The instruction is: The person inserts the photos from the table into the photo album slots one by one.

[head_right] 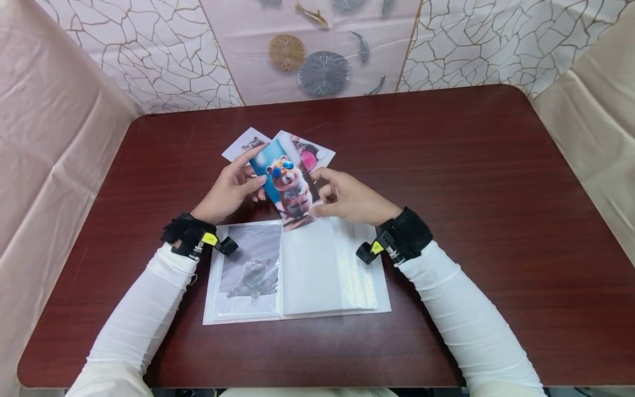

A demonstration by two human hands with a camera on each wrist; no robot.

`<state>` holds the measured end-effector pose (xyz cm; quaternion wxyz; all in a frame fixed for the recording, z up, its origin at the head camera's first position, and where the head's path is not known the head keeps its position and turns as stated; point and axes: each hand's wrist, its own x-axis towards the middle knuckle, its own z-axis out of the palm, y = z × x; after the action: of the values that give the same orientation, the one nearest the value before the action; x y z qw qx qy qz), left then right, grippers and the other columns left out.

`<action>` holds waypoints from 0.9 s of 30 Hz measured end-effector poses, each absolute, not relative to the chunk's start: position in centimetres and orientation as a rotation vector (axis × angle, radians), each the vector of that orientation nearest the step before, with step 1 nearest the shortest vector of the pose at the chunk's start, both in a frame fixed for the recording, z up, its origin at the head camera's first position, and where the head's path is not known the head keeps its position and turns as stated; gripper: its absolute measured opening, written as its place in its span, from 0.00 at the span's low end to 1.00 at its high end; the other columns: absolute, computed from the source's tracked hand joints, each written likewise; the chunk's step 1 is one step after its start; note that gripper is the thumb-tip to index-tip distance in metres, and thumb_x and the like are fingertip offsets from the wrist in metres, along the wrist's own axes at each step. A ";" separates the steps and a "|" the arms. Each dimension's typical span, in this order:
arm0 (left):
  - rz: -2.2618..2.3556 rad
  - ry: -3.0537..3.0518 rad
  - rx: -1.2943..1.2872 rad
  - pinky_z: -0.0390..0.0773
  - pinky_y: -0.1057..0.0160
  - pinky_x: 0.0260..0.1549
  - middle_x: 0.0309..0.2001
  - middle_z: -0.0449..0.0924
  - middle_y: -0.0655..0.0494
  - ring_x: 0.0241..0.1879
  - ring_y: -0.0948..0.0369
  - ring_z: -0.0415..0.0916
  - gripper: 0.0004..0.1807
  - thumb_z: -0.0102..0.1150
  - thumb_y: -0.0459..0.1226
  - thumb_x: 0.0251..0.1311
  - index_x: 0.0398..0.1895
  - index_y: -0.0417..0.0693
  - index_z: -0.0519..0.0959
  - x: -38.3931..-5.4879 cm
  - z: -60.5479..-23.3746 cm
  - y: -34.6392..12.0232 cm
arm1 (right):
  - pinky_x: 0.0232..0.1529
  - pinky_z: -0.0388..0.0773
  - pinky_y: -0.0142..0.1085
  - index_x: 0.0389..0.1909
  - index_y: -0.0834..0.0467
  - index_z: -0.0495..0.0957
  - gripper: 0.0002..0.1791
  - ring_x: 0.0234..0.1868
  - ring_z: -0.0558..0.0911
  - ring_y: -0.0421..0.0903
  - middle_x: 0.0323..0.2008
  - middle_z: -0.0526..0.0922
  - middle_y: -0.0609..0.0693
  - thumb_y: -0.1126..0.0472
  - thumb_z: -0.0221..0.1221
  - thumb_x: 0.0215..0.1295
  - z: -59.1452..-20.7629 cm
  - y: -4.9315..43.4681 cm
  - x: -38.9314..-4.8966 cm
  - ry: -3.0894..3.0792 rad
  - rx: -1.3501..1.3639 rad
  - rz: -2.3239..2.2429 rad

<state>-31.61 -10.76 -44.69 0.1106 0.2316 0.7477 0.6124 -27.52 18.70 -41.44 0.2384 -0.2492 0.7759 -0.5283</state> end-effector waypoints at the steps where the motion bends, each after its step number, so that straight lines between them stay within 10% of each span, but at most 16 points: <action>1: 1.794 2.199 0.687 0.79 0.64 0.30 0.39 0.79 0.49 0.28 0.48 0.79 0.35 0.52 0.32 0.74 0.80 0.64 0.56 -31.6 -44.7 -10.7 | 0.36 0.69 0.34 0.65 0.62 0.64 0.28 0.33 0.75 0.43 0.34 0.85 0.56 0.69 0.63 0.68 -41.5 18.7 -27.5 2.115 -0.678 -1.457; 13: 1.743 2.222 0.771 0.74 0.60 0.27 0.57 0.72 0.51 0.28 0.49 0.73 0.38 0.50 0.31 0.75 0.80 0.72 0.54 -31.3 -45.0 -10.4 | 0.39 0.72 0.31 0.67 0.64 0.64 0.29 0.36 0.80 0.41 0.45 0.88 0.61 0.70 0.63 0.67 -41.5 18.7 -27.7 2.083 -0.673 -1.474; 27: 1.624 2.239 0.859 0.66 0.62 0.18 0.25 0.74 0.45 0.27 0.46 0.76 0.37 0.53 0.30 0.73 0.80 0.64 0.55 -31.3 -45.0 -10.2 | 0.44 0.75 0.30 0.67 0.62 0.64 0.30 0.41 0.86 0.43 0.45 0.88 0.59 0.68 0.64 0.68 -41.6 18.7 -27.7 2.080 -0.660 -1.444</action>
<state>-31.26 -10.23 -44.99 0.1223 0.2942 0.7673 0.5565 -27.72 18.74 -41.61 0.2597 -0.2436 0.7677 -0.5328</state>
